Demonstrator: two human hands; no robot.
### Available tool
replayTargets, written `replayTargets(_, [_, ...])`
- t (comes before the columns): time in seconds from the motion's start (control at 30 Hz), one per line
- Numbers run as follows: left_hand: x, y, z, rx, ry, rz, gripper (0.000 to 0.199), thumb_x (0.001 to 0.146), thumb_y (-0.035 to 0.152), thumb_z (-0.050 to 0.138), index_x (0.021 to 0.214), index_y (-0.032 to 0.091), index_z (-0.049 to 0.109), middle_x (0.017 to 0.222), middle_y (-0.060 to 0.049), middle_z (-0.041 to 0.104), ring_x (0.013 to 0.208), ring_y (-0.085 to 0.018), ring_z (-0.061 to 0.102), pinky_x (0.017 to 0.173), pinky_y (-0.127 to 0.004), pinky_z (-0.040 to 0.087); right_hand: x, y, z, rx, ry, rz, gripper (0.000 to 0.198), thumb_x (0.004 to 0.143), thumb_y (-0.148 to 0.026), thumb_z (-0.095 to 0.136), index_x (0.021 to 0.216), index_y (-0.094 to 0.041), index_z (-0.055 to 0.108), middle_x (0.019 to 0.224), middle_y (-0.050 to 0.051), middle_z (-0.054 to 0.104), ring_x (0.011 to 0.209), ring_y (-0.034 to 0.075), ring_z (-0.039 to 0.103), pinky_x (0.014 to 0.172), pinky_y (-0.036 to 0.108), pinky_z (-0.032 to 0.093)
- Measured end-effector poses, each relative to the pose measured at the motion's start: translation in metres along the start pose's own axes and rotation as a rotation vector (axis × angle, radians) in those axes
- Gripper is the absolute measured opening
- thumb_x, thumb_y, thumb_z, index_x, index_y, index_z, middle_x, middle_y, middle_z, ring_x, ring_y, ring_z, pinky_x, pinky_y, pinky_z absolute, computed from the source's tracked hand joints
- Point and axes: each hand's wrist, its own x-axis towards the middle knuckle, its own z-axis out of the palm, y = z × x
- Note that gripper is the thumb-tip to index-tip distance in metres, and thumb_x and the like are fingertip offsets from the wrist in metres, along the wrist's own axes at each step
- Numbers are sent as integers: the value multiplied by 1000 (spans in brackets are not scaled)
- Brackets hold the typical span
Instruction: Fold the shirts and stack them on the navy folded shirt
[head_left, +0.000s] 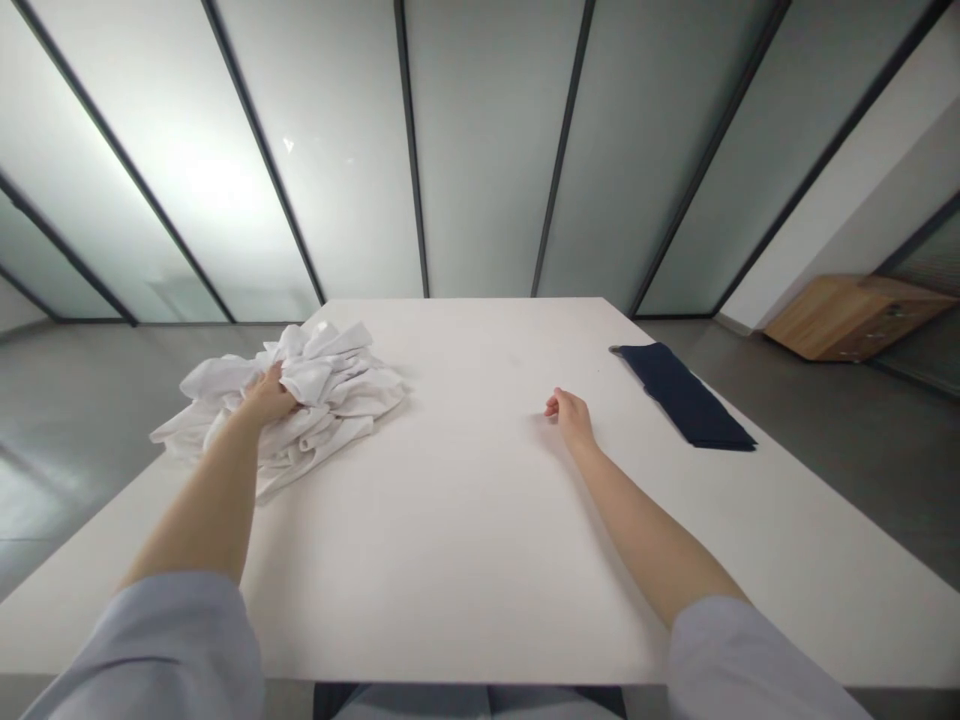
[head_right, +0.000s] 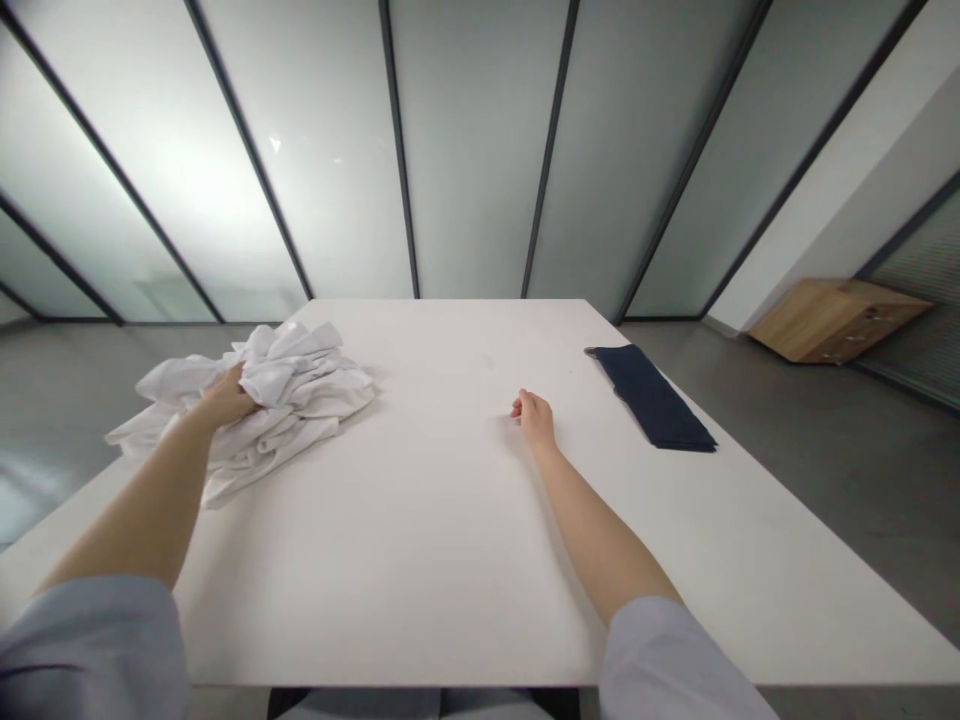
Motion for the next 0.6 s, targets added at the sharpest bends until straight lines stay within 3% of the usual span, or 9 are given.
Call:
replayTargets(0.1, [-7,8,-18,14,-215,-161,64,61,22,72,119,11,47,123,-15,60,114,-30,54,94,-45,45,-1,1,1,7,-9,-4,44,77,-63,45,61,-22,54,53,2,58,53,17,53,53,28,41])
replayTargets(0.13, [-12,16,-25,17,-184,-187,68,61,20,71,123,10,45,131,-18,54,122,-33,48,98,-49,41,-1,1,2,6,-12,-6,44,77,-62,45,61,-22,54,53,2,58,53,17,53,53,28,41])
replayTargets(0.2, [-26,37,-34,22,41,-160,65,65,18,64,127,11,44,139,-19,46,131,-36,38,104,-56,32,-1,1,2,-3,-19,-11,43,77,-61,45,62,-22,55,53,2,58,53,17,53,54,28,40])
replayTargets(0.27, [-44,66,-32,-13,387,-29,56,68,15,55,124,12,47,137,-16,48,133,-33,35,109,-53,26,-2,0,2,-16,-22,-14,42,78,-60,45,62,-22,55,53,2,58,53,17,53,54,28,40])
replayTargets(0.3, [-53,83,-25,-46,488,38,51,70,16,52,120,13,50,132,-15,51,129,-31,39,109,-51,25,-2,0,2,-23,-23,-16,42,78,-60,46,62,-22,55,53,1,57,53,17,52,55,28,40])
replayTargets(0.33, [-61,100,-16,-87,480,117,44,71,18,51,115,14,53,125,-14,55,123,-30,44,108,-48,28,-2,0,1,-32,-23,-20,41,78,-59,46,62,-22,55,53,1,57,53,16,52,55,28,40])
replayTargets(0.37, [-69,117,-3,-133,406,198,37,73,20,50,109,15,56,116,-13,59,116,-29,50,104,-45,33,-2,0,1,-41,-26,-24,40,78,-58,46,61,-22,54,53,1,57,53,16,51,55,28,39])
replayTargets(0.47, [-89,164,44,-223,-38,434,25,79,23,47,99,18,61,96,-8,65,96,-22,60,92,-36,44,-1,0,0,-67,-35,-39,35,77,-52,48,60,-22,53,53,1,57,52,15,49,55,28,38])
replayTargets(0.6, [-107,197,100,-249,-403,486,25,82,23,47,99,18,64,98,-7,67,87,-19,62,84,-31,47,1,2,0,-46,3,-56,30,71,-47,49,55,-22,52,52,0,56,54,15,49,56,28,37])
